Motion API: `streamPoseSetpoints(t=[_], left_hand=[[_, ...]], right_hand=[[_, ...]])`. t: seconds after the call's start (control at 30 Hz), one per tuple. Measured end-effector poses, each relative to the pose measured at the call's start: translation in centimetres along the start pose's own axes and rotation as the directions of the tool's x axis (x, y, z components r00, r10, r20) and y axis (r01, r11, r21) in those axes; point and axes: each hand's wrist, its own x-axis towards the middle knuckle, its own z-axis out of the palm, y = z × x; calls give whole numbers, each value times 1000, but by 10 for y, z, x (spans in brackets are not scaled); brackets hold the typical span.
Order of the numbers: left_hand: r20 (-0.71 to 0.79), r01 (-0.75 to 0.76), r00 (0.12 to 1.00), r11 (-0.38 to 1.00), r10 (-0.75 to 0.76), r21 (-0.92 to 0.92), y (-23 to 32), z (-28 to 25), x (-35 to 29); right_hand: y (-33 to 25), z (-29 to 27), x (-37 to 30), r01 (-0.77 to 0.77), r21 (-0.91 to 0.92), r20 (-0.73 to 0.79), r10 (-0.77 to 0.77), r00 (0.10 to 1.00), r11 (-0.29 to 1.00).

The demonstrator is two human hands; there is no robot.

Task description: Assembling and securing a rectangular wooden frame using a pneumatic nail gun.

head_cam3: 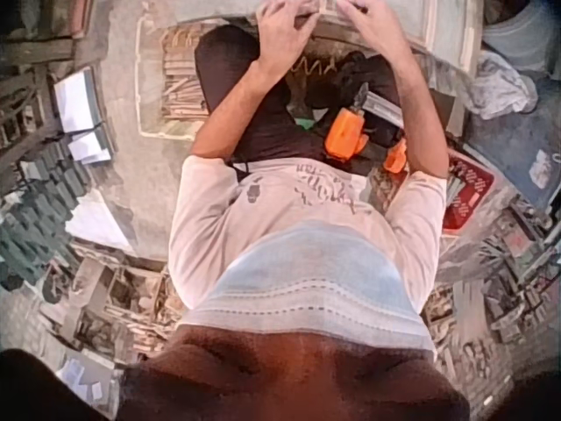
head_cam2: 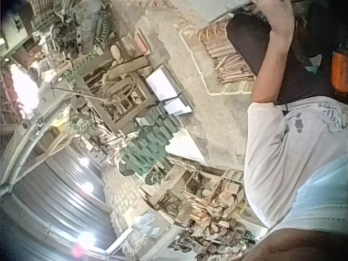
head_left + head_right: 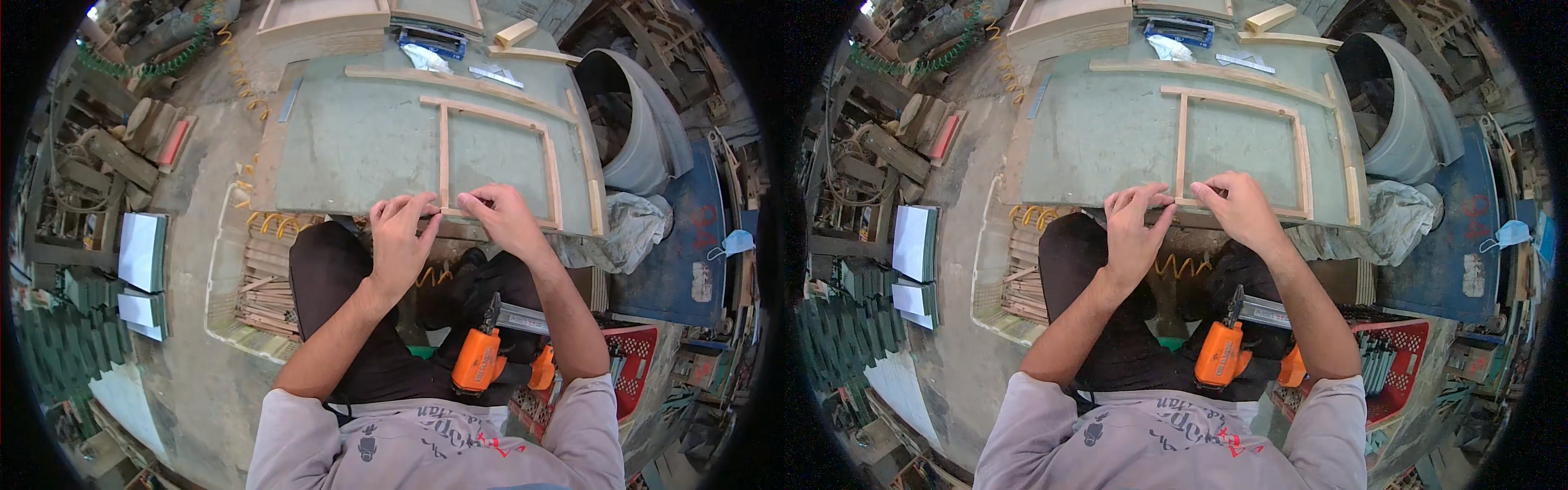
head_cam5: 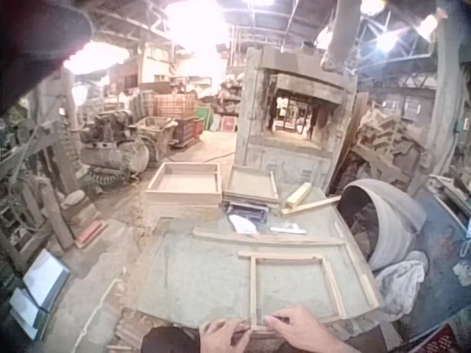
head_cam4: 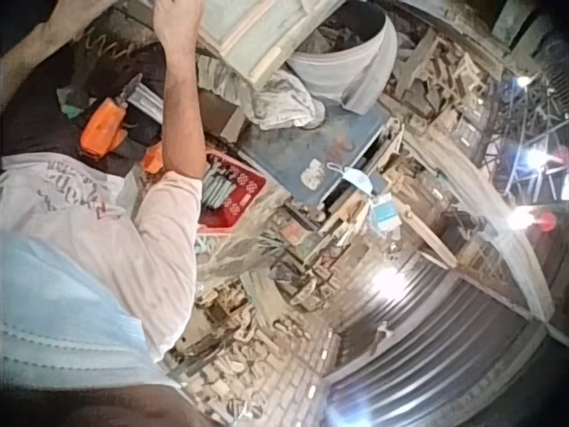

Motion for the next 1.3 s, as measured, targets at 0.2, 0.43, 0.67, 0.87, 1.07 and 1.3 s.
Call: streamPoseSetpoints(t=[0.2,0.43,0.67,0.87,1.07,1.3], left_hand=[[-36,-12,999,1000,12,-7,1,1,-1],[-44,-3,999,1000,2,-22,-1,3,0],[-46,-5,999,1000,4,-31,-1,1,1],[-44,-13,999,1000,12,-27,2,0,2],[-24,-16,1000,1000,16,14,4,0,3],[56,-23,998,996,18,82,18,-5,6]], right_hand=[[2,10,8,-33,31,75,31,997,999],[1,14,10,-56,24,41,55,998,998],[-2,13,13,-68,29,55,67,996,997],[0,15,13,-84,43,64,81,995,996],[6,12,11,-61,92,87,53,995,994],[18,-42,-41,186,-129,-183,-208,961,974]])
